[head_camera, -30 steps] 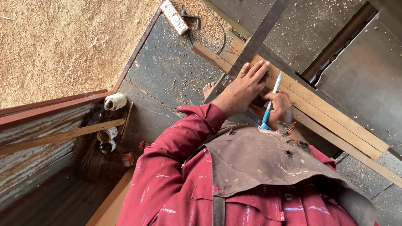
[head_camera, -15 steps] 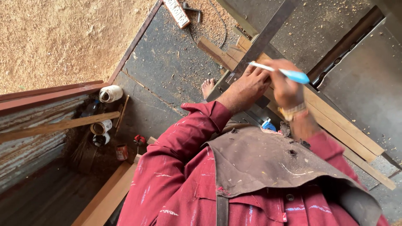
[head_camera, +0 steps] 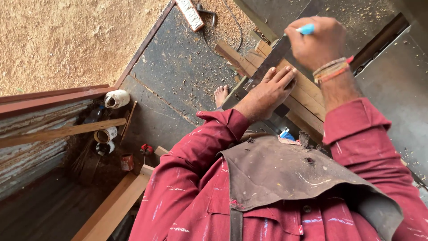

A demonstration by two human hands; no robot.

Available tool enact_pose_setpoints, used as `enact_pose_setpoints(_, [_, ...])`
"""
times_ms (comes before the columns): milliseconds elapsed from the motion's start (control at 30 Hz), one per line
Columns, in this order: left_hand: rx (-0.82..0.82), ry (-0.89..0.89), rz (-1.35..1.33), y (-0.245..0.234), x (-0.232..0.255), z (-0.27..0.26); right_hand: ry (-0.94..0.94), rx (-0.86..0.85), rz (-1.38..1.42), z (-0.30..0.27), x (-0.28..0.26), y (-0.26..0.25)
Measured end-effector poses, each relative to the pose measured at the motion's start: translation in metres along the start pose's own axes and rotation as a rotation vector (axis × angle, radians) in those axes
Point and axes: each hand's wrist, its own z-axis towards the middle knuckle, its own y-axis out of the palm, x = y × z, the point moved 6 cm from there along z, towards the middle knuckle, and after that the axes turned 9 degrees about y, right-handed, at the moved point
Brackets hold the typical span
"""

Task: Using a square and a pen to mark precise lines on wooden planks for cutting or joining.

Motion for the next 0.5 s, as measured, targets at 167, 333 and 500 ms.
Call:
enact_pose_setpoints(167, [0.017, 0.003, 0.051, 0.030, -0.009, -0.001, -0.072, 0.199, 0.162, -0.070, -0.017, -0.025])
enact_pose_setpoints(333, [0.063, 0.031, 0.004, 0.008, -0.004, -0.001, 0.037, 0.289, 0.214, -0.166, 0.012, 0.036])
enact_pose_setpoints(500, [-0.085, 0.002, -0.029, 0.004, 0.003, 0.002, -0.084, 0.364, -0.027, -0.189, 0.004, 0.058])
